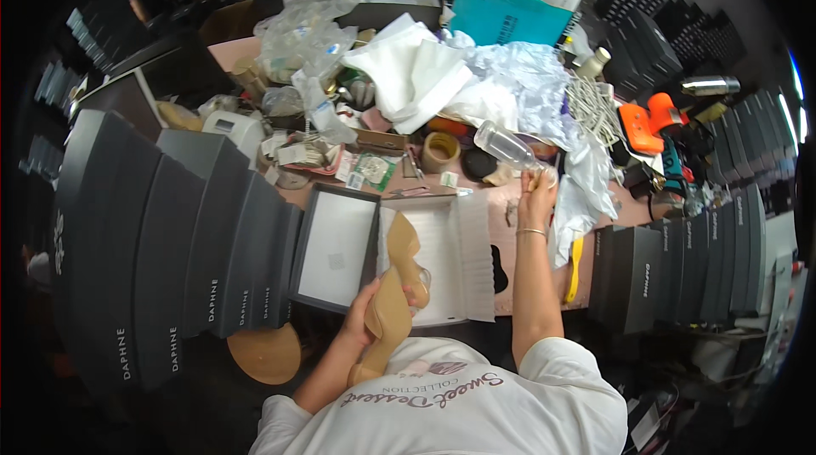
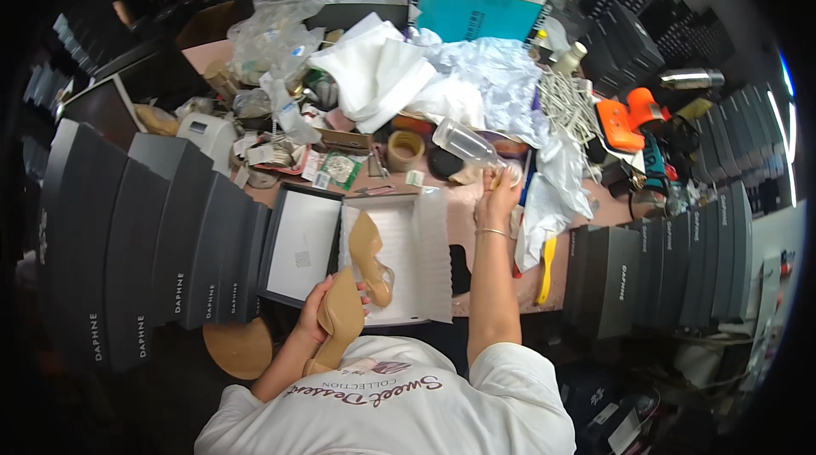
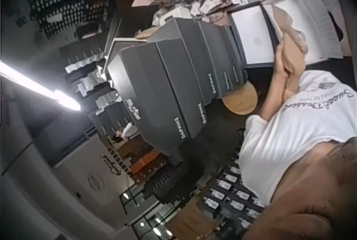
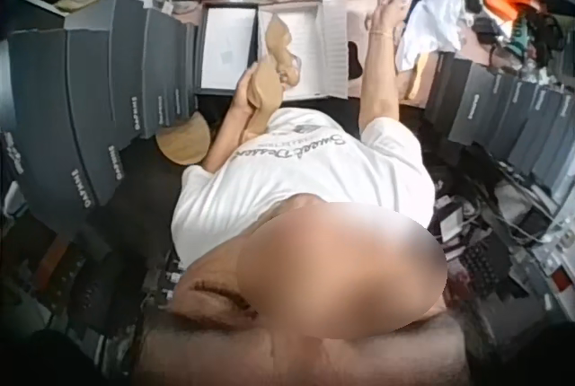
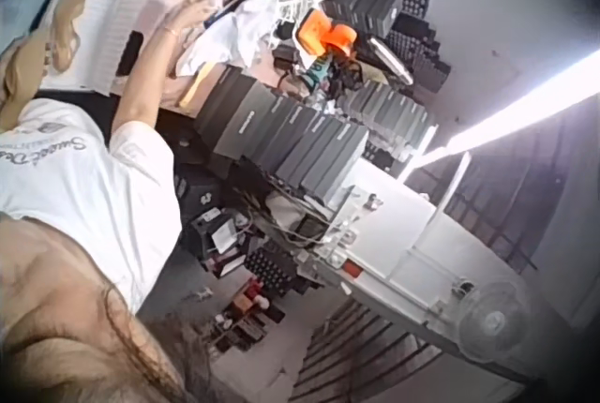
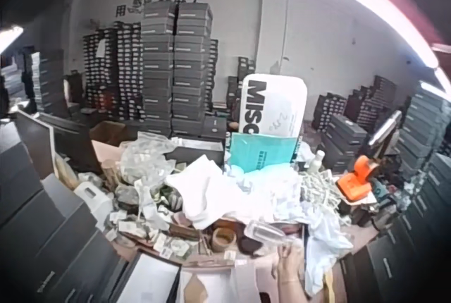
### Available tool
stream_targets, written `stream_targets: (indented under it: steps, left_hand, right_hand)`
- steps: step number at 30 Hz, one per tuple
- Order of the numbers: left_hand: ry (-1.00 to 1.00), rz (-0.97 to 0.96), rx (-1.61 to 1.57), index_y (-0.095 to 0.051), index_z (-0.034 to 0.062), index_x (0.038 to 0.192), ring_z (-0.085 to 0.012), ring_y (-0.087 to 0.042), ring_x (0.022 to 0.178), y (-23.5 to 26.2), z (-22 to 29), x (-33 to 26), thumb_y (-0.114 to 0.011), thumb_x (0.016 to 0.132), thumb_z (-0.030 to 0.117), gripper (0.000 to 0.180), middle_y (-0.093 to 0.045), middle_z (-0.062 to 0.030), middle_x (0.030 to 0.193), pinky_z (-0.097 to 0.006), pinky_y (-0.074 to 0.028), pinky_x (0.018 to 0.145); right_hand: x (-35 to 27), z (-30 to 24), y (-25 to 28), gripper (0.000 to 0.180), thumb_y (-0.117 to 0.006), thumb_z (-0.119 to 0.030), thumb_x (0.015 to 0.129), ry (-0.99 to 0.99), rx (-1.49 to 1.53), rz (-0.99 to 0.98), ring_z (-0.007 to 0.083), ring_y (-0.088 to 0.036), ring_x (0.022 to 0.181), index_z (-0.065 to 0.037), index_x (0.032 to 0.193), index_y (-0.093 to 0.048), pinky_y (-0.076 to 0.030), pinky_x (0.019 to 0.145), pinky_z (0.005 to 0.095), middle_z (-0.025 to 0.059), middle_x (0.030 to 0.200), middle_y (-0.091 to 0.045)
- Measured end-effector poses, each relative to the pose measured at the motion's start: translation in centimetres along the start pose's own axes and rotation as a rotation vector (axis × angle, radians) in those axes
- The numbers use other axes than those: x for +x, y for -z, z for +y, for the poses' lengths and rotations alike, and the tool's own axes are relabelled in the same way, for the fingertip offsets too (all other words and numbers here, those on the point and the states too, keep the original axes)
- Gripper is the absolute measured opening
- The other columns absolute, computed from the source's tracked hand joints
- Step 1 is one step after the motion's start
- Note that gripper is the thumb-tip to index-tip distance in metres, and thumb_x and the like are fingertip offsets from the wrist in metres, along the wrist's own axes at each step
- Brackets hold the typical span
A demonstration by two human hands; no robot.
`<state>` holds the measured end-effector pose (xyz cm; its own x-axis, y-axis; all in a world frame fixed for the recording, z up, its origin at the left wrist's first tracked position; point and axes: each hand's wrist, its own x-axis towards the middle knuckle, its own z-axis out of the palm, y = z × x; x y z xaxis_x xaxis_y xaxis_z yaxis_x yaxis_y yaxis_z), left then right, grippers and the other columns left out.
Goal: Inspecting and packing shoes into boxes with protective materials.
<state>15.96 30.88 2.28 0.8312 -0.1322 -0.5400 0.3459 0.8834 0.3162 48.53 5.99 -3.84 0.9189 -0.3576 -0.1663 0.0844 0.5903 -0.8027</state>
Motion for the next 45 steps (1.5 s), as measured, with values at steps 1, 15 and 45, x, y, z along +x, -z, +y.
stream_targets:
  steps: [1,15,45]
  left_hand:
    - [0.029,-0.034,-0.008,-0.044,0.0058,0.131,-0.0331,-0.06,0.101,0.2,-0.2,0.4,-0.04,0.095,0.042,0.051,-0.056,-0.0185,0.118,-0.047,-0.054,0.082]
    - [-0.094,-0.099,0.02,-0.03,0.0156,0.143,-0.0402,-0.056,0.11,1.4,0.8,-3.3,-0.042,0.094,0.053,0.063,-0.049,-0.0224,0.127,-0.051,-0.053,0.084]
    - [-0.149,-0.244,0.383,-0.024,0.0062,0.146,-0.0229,-0.054,0.111,-2.9,-0.6,-2.4,-0.027,0.098,0.047,0.063,-0.05,-0.012,0.125,-0.034,-0.044,0.096]
  right_hand:
    - [0.2,1.0,2.7,0.02,-0.055,-0.018,0.095,-0.108,0.178,0.123,0.0228,-0.061,0.089,-0.006,0.11,-0.05,-0.058,0.077,0.0392,0.0098,0.106,-0.058]
    - [-2.1,0.1,-9.6,0.045,-0.062,-0.006,0.085,0.917,-1.017,-0.5,0.0371,-0.054,0.103,-0.003,0.129,-0.051,-0.042,0.09,0.0392,0.0231,0.115,-0.054]
    - [-28.7,-4.6,-3.7,0.015,-0.061,-0.008,0.072,0.389,-1.219,-1.194,0.0326,-0.061,0.069,-0.009,0.084,-0.053,-0.05,0.059,0.0436,0.0092,0.075,-0.055]
